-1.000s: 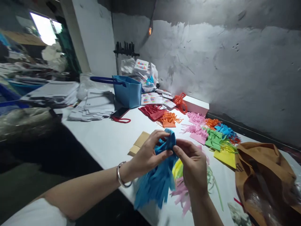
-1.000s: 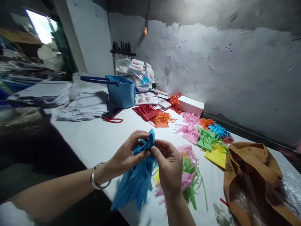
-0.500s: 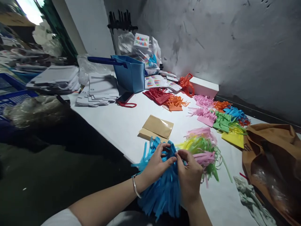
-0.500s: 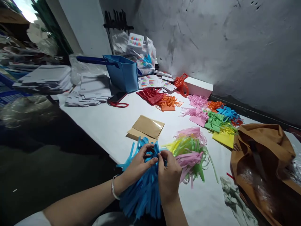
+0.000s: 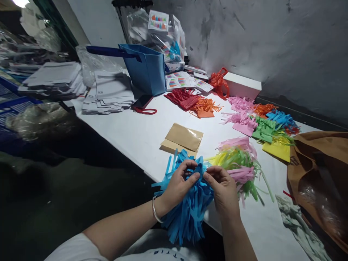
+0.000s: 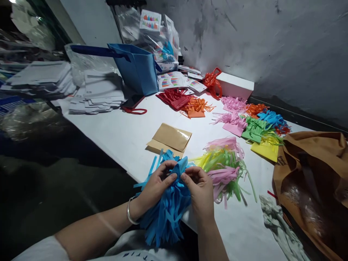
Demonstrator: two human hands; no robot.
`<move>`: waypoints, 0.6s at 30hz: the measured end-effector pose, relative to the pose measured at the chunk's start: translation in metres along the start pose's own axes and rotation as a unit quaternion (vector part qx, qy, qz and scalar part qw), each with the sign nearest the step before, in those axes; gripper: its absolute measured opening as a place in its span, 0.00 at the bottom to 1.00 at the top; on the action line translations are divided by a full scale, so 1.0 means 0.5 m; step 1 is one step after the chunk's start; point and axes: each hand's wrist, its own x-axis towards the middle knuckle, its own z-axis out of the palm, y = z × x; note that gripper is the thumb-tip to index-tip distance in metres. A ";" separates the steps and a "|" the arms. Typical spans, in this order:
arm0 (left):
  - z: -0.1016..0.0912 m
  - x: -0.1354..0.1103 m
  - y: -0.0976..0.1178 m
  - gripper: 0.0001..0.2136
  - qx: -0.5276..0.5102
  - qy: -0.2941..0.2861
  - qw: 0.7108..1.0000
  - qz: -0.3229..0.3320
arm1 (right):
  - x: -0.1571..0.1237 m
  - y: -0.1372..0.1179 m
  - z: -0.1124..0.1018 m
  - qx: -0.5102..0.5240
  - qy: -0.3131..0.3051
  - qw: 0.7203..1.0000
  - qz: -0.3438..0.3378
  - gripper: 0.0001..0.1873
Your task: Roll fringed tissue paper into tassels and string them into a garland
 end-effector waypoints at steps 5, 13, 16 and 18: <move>-0.002 0.001 0.003 0.16 -0.006 0.003 1.000 -0.011 | -0.009 -0.002 -0.002 -0.015 -0.018 0.999 -0.025 0.13; -0.005 -0.003 0.005 0.15 -0.042 0.016 0.998 -0.050 | -0.018 0.005 -0.004 -0.111 -0.027 0.988 -0.102 0.10; -0.006 -0.003 0.009 0.14 -0.041 0.011 0.998 -0.054 | -0.019 0.007 -0.008 -0.151 0.007 0.980 -0.126 0.10; -0.006 -0.003 0.012 0.14 -0.035 0.002 0.998 -0.049 | -0.020 0.006 -0.009 -0.190 0.029 0.970 -0.150 0.09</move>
